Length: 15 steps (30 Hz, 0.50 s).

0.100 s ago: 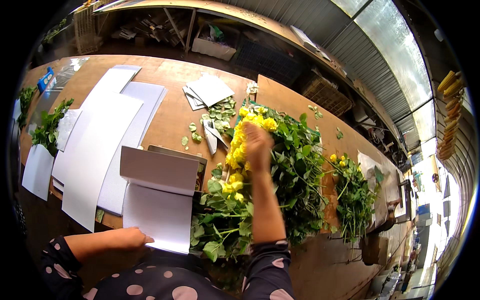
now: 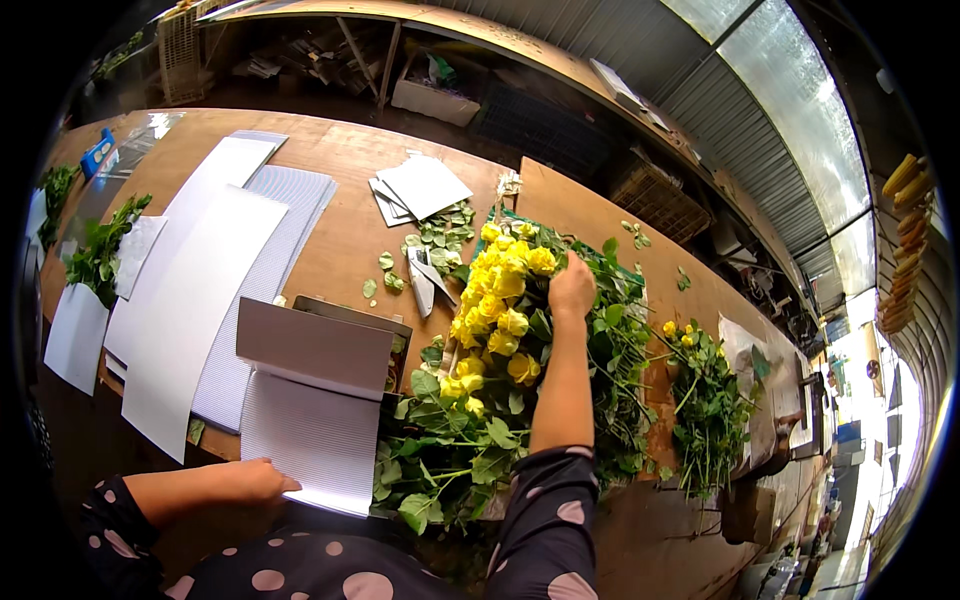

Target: The person arranges yellow roses and green leaves into a white box on a wooden table. They repeatedly pick flowers, place them into the box, and adjust the arrangement. The person also handles white paper sheets and a plastic-wrapped bundle of stems, placing them aside or into the box.

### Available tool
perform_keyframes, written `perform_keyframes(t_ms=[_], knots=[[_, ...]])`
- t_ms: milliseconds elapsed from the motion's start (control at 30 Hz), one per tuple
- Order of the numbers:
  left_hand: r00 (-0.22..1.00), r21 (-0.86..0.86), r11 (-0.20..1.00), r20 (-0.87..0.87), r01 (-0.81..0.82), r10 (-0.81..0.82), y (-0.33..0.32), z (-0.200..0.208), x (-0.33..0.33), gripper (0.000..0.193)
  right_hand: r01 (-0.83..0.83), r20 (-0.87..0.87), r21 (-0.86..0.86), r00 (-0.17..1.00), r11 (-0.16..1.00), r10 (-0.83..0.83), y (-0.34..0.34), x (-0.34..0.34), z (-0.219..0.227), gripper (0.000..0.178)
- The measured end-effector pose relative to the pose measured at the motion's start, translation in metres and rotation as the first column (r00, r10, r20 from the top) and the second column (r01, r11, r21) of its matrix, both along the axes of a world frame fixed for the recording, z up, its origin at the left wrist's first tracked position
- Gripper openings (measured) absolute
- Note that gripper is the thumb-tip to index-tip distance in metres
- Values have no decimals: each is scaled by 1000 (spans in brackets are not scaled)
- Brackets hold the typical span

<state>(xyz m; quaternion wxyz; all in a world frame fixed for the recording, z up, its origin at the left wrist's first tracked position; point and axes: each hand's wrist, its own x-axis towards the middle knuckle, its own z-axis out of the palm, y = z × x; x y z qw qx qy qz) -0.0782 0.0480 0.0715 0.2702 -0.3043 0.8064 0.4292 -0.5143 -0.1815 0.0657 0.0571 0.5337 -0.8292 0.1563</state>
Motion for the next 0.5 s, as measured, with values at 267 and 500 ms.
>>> perform_keyframes(t_ms=[267, 500], knots=[[1000, 5, 1000, -10, 22, -22, 10, -26, 11, 20, -380, 617, -462, 511, 801, 598, 27, -55, 17, 23], [999, 40, 999, -35, -18, 19, 11, -29, 13, 29, -428, 589, -617, 306, 660, 748, 91, -72, 32, 27]])
